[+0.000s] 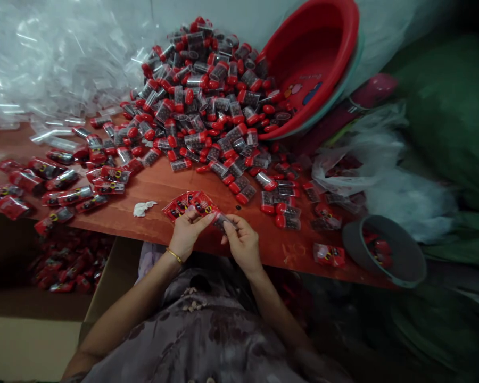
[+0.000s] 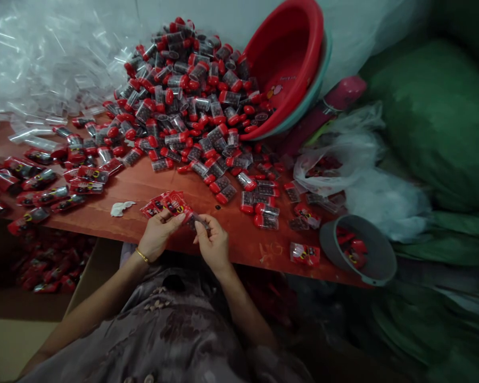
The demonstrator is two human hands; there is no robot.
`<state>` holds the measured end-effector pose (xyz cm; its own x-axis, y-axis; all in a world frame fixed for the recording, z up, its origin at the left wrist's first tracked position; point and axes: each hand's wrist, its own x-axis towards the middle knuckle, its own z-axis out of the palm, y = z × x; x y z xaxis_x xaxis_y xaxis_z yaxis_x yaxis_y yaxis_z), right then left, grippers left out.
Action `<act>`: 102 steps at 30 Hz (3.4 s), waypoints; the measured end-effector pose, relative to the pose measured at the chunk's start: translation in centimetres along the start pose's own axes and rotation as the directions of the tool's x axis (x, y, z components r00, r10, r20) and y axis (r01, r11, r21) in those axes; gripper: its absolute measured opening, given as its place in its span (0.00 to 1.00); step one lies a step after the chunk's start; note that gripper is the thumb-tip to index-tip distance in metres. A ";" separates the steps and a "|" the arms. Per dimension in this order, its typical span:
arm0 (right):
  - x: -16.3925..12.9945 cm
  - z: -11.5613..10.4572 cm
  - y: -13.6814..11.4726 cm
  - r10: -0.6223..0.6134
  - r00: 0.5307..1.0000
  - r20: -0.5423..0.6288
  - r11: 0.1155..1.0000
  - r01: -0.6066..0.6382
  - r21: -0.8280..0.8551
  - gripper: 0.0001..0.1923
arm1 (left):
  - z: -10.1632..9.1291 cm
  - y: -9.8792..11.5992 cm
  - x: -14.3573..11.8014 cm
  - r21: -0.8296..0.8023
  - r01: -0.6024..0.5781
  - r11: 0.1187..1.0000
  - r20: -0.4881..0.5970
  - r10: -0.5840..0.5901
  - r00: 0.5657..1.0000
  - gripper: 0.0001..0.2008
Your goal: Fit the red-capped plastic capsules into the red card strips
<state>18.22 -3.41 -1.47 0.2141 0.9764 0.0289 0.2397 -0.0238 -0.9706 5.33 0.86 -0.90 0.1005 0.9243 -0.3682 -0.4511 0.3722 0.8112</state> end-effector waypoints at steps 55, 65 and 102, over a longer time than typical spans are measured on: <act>3.6 -0.1 5.5 -0.385 0.923 -0.009 0.437 0.174 -0.882 0.24 | -4.1 1.5 6.1 0.898 -0.416 -0.142 0.440 0.292 0.849 0.11; 3.3 -0.1 4.5 -0.499 0.867 0.006 0.572 0.335 -0.749 0.13 | -4.5 0.7 5.7 0.922 -0.348 -0.169 0.386 0.378 0.841 0.15; 9.8 3.6 1.1 -0.388 0.921 -0.030 0.877 0.359 -0.320 0.15 | -4.8 3.0 5.8 0.942 -0.314 -0.117 0.331 0.460 0.824 0.21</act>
<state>17.18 6.91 -3.10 0.1325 0.9021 0.4107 0.5899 0.2612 -0.7641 0.32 6.96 -2.82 0.1689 0.9607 0.2204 0.8569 -0.2536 0.4488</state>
